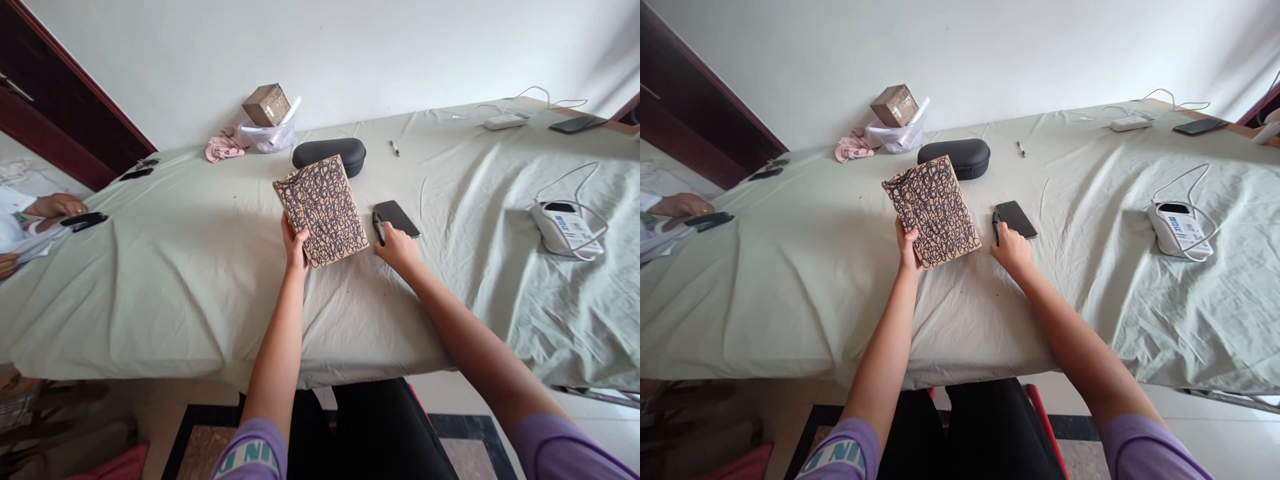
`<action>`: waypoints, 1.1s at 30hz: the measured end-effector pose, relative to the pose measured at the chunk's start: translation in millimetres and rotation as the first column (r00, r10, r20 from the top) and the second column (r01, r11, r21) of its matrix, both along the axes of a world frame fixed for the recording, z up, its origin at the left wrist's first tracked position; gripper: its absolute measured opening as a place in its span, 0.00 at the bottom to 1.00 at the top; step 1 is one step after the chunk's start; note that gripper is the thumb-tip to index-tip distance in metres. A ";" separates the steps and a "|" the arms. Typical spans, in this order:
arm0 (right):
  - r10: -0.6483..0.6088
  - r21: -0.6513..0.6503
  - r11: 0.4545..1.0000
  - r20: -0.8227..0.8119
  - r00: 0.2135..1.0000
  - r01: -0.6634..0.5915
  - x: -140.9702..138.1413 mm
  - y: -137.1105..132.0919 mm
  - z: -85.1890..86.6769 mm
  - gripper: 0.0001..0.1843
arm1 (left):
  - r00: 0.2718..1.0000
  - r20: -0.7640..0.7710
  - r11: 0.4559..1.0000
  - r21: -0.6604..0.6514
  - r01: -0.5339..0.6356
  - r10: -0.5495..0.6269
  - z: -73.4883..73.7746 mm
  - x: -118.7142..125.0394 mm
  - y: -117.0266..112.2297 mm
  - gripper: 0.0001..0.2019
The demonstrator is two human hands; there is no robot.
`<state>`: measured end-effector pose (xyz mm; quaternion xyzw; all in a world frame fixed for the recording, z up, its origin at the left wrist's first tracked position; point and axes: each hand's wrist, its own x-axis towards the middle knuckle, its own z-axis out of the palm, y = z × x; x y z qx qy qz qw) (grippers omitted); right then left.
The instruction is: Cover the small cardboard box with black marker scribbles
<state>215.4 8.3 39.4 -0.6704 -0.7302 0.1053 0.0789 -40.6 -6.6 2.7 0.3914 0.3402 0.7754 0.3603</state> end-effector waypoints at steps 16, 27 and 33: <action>-0.246 0.164 0.952 -0.100 0.964 0.260 21.0 27.3 -20.4 0.40 | 0.999 -0.050 1.000 -0.014 -0.007 0.007 2.6 2.5 -1.9 0.50; -0.227 -0.026 0.954 -0.716 0.660 0.300 42.2 45.6 -15.9 0.14 | 0.999 -0.039 1.000 0.003 -0.012 0.012 1.6 3.8 0.0 0.50; 0.025 0.047 0.996 -0.966 0.257 0.080 30.8 15.5 25.0 0.31 | 0.999 -0.052 1.000 -0.001 -0.003 0.003 1.1 4.1 -0.3 0.50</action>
